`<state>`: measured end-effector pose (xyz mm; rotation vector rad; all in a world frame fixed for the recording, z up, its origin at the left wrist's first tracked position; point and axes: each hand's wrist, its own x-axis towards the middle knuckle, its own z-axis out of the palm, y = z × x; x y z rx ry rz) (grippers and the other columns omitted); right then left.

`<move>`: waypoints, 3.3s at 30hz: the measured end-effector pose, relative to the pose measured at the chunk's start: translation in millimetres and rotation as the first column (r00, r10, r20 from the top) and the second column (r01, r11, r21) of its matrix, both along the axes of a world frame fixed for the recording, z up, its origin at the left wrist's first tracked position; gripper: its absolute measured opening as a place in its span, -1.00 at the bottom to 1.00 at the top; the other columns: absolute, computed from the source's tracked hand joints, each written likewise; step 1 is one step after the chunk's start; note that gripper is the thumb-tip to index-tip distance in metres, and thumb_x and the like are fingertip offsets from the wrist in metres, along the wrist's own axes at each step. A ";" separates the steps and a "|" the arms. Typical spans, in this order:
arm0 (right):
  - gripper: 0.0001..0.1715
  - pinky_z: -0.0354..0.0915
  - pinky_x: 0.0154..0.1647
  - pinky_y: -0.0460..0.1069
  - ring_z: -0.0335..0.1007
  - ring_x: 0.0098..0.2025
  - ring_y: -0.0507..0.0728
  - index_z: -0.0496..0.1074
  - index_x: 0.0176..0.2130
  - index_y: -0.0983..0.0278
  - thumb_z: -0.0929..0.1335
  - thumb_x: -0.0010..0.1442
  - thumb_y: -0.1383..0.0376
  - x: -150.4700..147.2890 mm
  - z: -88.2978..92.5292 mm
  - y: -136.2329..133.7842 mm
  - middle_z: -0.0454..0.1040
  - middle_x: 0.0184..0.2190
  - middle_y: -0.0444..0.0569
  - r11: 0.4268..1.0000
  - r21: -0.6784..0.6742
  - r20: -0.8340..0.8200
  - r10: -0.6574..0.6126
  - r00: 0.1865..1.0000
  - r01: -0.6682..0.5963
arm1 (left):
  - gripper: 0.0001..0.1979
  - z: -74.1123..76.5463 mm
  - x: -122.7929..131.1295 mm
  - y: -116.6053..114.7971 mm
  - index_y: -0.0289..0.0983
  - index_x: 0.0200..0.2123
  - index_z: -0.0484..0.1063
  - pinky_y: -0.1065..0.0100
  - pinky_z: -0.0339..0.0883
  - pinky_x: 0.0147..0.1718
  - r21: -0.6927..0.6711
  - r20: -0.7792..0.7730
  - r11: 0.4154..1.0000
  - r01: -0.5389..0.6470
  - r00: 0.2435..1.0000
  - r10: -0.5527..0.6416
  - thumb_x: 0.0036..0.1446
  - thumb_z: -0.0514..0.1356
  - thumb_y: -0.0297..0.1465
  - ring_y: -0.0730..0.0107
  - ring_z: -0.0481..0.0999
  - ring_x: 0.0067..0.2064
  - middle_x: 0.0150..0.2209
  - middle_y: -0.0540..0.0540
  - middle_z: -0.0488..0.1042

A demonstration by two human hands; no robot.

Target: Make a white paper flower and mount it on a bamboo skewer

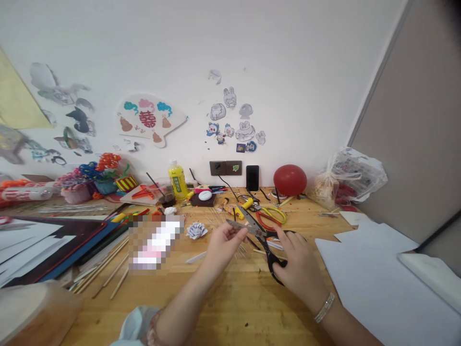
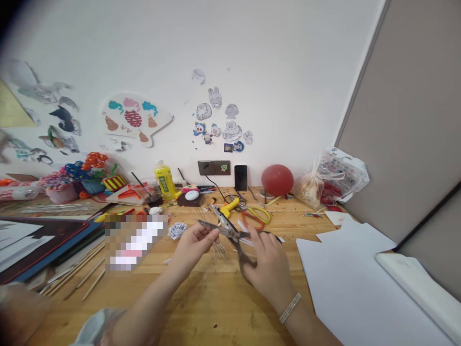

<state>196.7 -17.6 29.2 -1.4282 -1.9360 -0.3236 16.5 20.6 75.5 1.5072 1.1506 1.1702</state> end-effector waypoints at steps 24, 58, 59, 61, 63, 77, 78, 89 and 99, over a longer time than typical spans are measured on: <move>-0.55 0.23 -0.45 0.01 0.33 -0.40 0.18 0.21 0.05 0.35 0.19 0.14 0.41 4.0 -10.7 -2.9 0.46 -0.42 0.04 0.987 0.158 0.073 -0.036 0.997 0.024 | -0.62 5.7 0.6 -6.2 -0.27 -0.59 0.25 0.54 -0.10 -0.73 -0.058 0.120 0.998 0.036 0.992 -0.029 -0.17 0.22 -0.07 0.65 0.05 -0.71 -0.76 0.16 0.20; -0.38 0.28 -0.38 0.04 0.27 -0.32 0.19 0.11 0.09 0.36 0.21 0.00 0.51 10.8 -10.2 4.6 0.40 -0.36 0.03 0.989 0.079 0.062 0.118 0.991 -0.123 | -0.60 7.6 -2.9 -8.1 -0.25 -0.70 0.18 0.47 -0.10 -0.64 0.108 -0.154 0.994 0.024 0.988 -0.007 -0.05 0.12 -0.10 0.56 0.02 -0.63 -0.72 0.14 0.05; -0.38 0.27 -0.37 0.04 0.28 -0.32 0.19 0.12 0.09 0.36 0.20 0.00 0.52 10.4 -10.4 4.2 0.41 -0.35 0.04 0.990 0.075 0.052 0.119 0.992 -0.123 | -0.63 8.0 -2.5 -8.1 -0.27 -0.67 0.22 0.47 -0.08 -0.63 0.094 -0.136 0.995 0.033 0.991 -0.020 -0.06 0.13 -0.11 0.56 0.04 -0.63 -0.71 0.14 0.08; -0.37 0.27 -0.36 0.06 0.27 -0.30 0.20 0.12 0.09 0.36 0.20 -0.01 0.49 8.8 -9.3 3.2 0.41 -0.33 0.05 0.993 0.057 0.026 0.099 0.995 -0.101 | -0.69 8.2 -1.7 -7.3 -0.28 -0.62 0.29 0.48 -0.01 -0.61 0.068 -0.095 0.996 0.051 0.994 -0.044 -0.10 0.18 -0.15 0.56 0.09 -0.61 -0.68 0.13 0.16; -0.34 0.26 -0.34 0.09 0.24 -0.29 0.23 0.12 0.10 0.37 0.24 -0.03 0.44 6.4 -6.4 2.3 0.40 -0.33 0.05 0.997 0.035 0.003 0.064 0.998 -0.064 | -0.73 7.7 -1.8 -5.6 -0.30 -0.57 0.33 0.47 0.08 -0.56 0.059 -0.062 0.996 0.071 0.996 -0.067 -0.14 0.22 -0.20 0.53 0.18 -0.57 -0.63 0.10 0.26; -0.19 0.21 -0.24 0.13 0.17 -0.22 0.24 -0.01 0.19 0.30 0.30 -0.02 0.34 2.4 3.1 -0.8 0.33 -0.26 0.04 0.996 -0.062 -0.056 0.066 0.996 -0.069 | -0.60 4.2 -4.5 -2.8 -0.22 -0.72 0.03 0.42 -0.11 -0.59 0.146 -0.321 0.987 0.063 0.947 -0.013 0.00 0.05 -0.16 0.53 0.00 -0.58 -0.66 0.13 -0.05; -0.18 0.20 -0.22 0.13 0.16 -0.21 0.24 -0.01 0.20 0.30 0.31 -0.03 0.34 2.0 3.8 -1.0 0.32 -0.25 0.04 0.994 -0.073 -0.059 0.074 0.995 -0.079 | -0.60 3.4 -3.6 -2.8 -0.22 -0.72 -0.01 0.42 -0.11 -0.59 0.161 -0.326 0.985 0.055 0.945 0.001 0.01 0.04 -0.16 0.53 0.00 -0.58 -0.66 0.13 -0.06; -0.19 0.23 -0.22 0.10 0.19 -0.20 0.23 0.08 0.15 0.29 0.34 -0.09 0.33 2.7 5.3 -1.0 0.33 -0.28 0.01 0.992 -0.079 -0.057 0.098 0.994 -0.102 | -0.65 -1.6 0.0 -4.9 -0.21 -0.69 0.00 0.42 -0.02 -0.55 0.269 -0.326 0.963 0.028 0.943 0.064 0.04 0.00 -0.22 0.49 0.08 -0.56 -0.65 0.12 0.01; -0.27 0.28 -0.31 0.09 0.25 -0.28 0.22 0.14 0.09 0.39 0.31 -0.11 0.42 5.9 -2.5 2.5 0.38 -0.33 0.05 0.990 0.059 -0.016 0.130 0.991 -0.129 | -0.61 -4.2 2.0 -1.8 -0.21 -0.72 -0.06 0.42 -0.06 -0.57 0.310 -0.310 0.951 -0.004 0.945 0.105 0.02 0.02 -0.21 0.50 0.06 -0.58 -0.67 0.13 -0.04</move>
